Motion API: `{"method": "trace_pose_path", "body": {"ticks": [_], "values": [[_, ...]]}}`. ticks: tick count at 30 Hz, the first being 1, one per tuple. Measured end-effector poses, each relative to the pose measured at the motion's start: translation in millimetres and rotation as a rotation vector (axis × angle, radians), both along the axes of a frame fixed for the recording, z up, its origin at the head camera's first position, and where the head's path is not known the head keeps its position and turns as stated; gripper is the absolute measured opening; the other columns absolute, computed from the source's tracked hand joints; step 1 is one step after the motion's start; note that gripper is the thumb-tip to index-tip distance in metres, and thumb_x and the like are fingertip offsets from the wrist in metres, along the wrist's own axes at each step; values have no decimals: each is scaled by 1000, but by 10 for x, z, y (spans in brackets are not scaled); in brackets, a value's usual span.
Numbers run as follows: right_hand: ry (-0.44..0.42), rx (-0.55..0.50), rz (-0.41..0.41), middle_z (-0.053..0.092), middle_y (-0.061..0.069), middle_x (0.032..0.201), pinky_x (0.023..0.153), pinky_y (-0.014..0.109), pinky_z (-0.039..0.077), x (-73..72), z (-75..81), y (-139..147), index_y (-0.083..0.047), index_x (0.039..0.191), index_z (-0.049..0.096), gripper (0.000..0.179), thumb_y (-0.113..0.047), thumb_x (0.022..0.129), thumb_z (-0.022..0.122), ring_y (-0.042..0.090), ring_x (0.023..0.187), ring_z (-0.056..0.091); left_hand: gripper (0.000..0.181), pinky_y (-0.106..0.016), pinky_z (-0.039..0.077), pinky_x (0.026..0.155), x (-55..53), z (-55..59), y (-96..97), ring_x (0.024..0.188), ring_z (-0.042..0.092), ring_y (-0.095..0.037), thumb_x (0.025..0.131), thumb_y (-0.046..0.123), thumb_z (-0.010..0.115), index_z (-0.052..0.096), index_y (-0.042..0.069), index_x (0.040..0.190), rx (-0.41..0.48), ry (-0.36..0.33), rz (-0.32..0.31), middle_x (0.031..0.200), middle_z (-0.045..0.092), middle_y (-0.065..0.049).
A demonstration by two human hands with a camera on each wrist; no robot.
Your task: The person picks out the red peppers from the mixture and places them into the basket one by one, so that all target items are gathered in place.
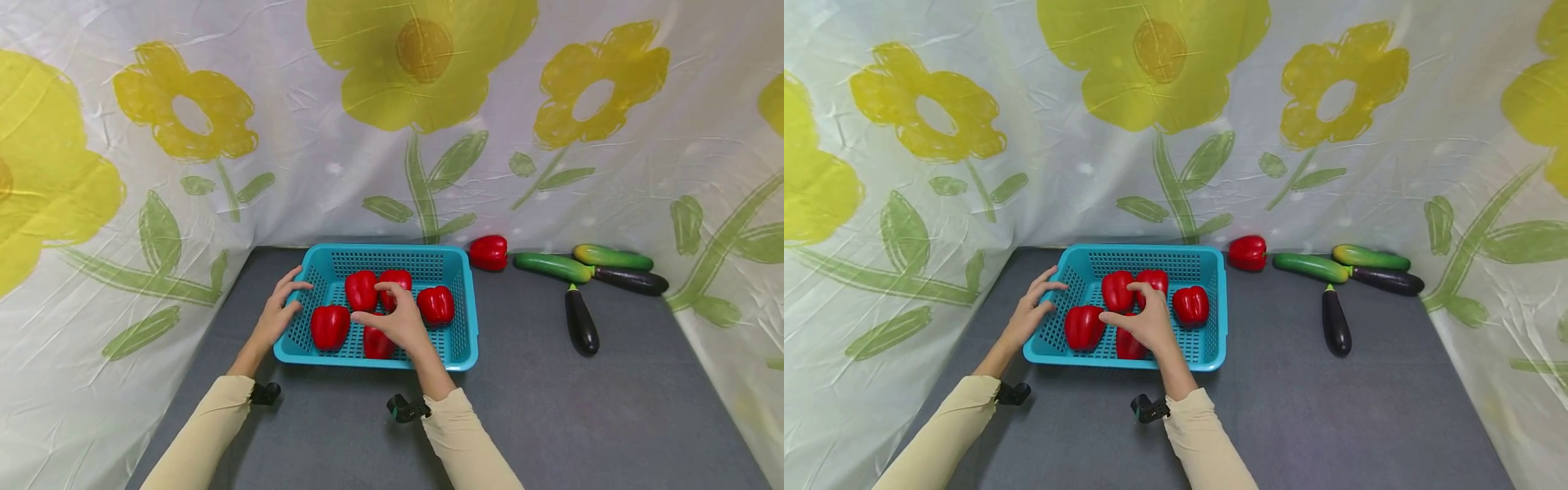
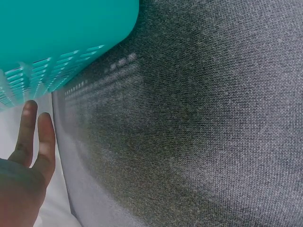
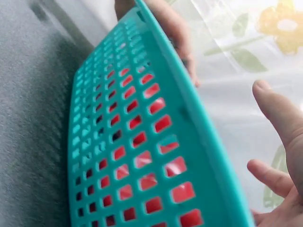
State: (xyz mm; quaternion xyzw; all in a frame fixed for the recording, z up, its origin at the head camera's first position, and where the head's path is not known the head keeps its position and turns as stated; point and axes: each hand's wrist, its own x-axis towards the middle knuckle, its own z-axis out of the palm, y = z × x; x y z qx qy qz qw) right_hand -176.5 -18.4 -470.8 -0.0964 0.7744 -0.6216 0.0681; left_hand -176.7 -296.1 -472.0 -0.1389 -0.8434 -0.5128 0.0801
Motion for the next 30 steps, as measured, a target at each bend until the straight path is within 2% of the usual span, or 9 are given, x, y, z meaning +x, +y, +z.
{"method": "trace_pose_path", "body": {"ticks": [3, 13, 24, 28, 30], "values": [[-15, -11, 7, 46, 6, 148, 86, 46, 54, -12, 39, 39, -15, 142, 53, 75, -37, 79, 87, 35, 133, 42, 37, -70, 30, 100, 3, 1, -2, 143, 20, -50, 90, -14, 44, 59, -16, 123, -2, 4, 1, 159, 26, -27], [-16, -68, 65, 45, 16, 148, 85, 46, 55, -58, 101, 201, -14, 143, 51, 74, -33, 81, 86, 41, 134, 41, 37, -70, 29, 102, 22, 7, 10, 143, 19, -50, 90, -14, 44, 59, -15, 124, -8, -9, 11, 160, 25, -27], [0, -140, 62, 48, 20, 143, 83, 48, 55, -120, 160, 453, -11, 141, 53, 68, -27, 82, 85, 44, 133, 41, 37, -66, 32, 98, 8, 12, 11, 143, 21, -50, 90, -14, 44, 59, -15, 123, -14, 1, 5, 159, 26, -27], [9, -155, 52, 49, 21, 142, 84, 47, 55, -141, 181, 550, -10, 138, 56, 61, -24, 85, 83, 46, 131, 43, 36, -67, 30, 99, 14, 19, 14, 143, 19, -51, 90, -15, 44, 59, -16, 123, 0, 2, -2, 159, 25, -27], [16, -154, 41, 51, 21, 141, 85, 46, 55, -154, 189, 599, -10, 137, 58, 57, -22, 87, 82, 47, 130, 46, 36, -64, 31, 98, 20, 26, 14, 143, 19, -51, 90, -15, 44, 59, -16, 123, 1, 3, -3, 159, 25, -27]]}}
